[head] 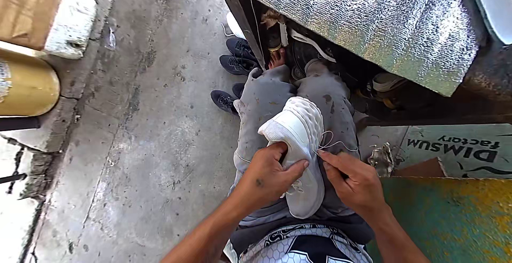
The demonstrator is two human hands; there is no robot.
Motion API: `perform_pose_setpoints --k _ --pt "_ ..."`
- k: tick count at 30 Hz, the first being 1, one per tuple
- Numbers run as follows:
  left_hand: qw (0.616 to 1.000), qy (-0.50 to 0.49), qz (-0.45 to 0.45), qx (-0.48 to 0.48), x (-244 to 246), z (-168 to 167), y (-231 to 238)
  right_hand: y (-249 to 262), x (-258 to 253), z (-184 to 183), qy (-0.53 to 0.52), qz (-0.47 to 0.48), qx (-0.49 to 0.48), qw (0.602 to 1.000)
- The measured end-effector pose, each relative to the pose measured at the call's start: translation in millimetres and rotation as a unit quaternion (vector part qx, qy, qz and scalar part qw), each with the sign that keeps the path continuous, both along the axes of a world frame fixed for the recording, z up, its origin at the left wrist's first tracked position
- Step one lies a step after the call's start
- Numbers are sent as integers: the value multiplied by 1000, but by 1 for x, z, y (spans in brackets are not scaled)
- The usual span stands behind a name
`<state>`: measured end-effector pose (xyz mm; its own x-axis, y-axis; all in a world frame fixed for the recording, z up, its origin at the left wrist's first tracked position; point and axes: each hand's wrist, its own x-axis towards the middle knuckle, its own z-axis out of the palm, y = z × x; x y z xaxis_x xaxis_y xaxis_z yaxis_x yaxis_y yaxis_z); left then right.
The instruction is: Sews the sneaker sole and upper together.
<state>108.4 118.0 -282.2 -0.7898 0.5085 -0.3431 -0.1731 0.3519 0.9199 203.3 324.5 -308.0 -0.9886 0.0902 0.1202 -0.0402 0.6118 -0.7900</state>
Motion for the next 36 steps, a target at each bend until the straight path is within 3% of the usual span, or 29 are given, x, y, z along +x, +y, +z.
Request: perform_pose_setpoints --k 12,18,25,36 --pt "1000 -8 2 23 -1 -1 -5 0 -2 -1 -8 -1 8 1000" --pt "982 -108 -53 144 -12 -3 -19 1 -3 3 -27 7 -1 1000" --pt "974 -118 -70 182 -17 -10 -24 5 -4 0 -28 26 -19 999" --pt "974 -130 -59 174 -17 -11 -25 5 -6 -3 -17 31 -31 999"
